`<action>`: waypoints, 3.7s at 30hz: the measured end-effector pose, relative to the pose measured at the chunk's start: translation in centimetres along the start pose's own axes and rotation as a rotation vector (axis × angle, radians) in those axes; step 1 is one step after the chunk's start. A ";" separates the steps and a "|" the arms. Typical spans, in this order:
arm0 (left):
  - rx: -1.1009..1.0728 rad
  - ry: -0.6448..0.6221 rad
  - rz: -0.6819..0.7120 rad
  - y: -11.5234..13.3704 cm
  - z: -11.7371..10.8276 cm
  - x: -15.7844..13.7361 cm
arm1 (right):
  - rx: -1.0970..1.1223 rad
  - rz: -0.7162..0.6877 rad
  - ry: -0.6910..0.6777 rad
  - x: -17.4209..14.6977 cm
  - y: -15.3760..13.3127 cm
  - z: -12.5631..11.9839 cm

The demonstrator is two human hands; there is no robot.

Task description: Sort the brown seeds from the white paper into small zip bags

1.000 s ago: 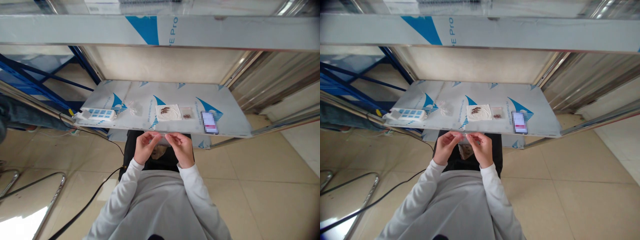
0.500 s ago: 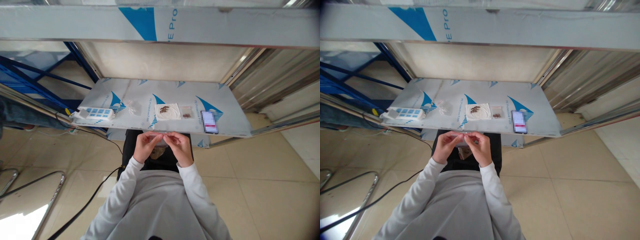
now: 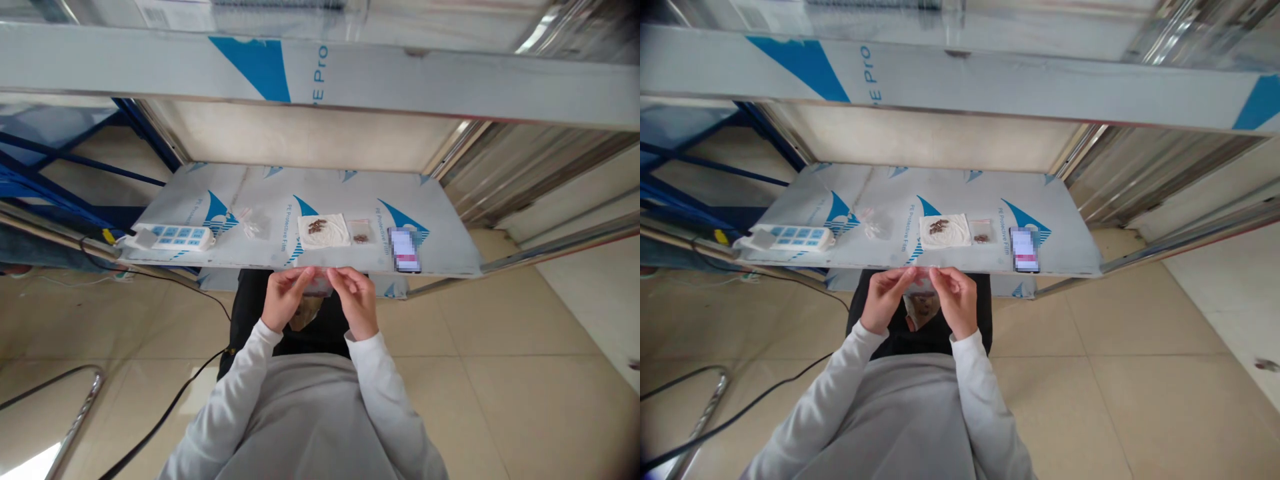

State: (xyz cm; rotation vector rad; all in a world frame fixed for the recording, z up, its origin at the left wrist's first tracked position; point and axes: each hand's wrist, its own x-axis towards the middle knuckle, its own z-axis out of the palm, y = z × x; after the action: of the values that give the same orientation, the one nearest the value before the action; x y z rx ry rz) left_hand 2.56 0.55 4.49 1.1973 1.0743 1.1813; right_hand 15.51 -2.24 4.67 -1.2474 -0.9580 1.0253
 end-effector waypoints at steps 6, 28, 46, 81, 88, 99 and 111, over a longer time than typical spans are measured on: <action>0.042 -0.065 -0.060 -2.1 0.0 3.4 | -0.074 0.077 -0.119 3.4 1.0 -2.3; 1.000 0.614 -0.360 -8.8 -13.5 21.1 | -0.737 -0.273 0.170 8.9 7.7 -6.6; 0.481 0.458 0.029 -2.9 -9.3 15.9 | -0.407 -0.143 0.030 7.4 4.7 1.0; 0.531 -0.025 -0.061 -0.7 -3.0 5.3 | -0.289 0.040 -0.178 6.8 2.2 3.9; 0.862 -0.084 0.011 -0.4 -3.3 4.1 | -0.322 0.095 -0.254 6.9 3.7 2.3; 0.036 0.151 -0.308 -2.1 -4.0 5.1 | 0.166 0.339 -0.158 6.0 2.2 2.4; -0.030 0.081 -0.265 -2.0 -3.0 4.1 | 0.142 0.321 -0.160 5.6 2.3 1.9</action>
State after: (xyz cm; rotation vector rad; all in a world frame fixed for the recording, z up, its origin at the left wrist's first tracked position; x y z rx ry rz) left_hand 0.14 4.90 2.26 0.9569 1.2305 1.0420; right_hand 15.07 3.72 2.64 -1.2379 -0.8034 1.4377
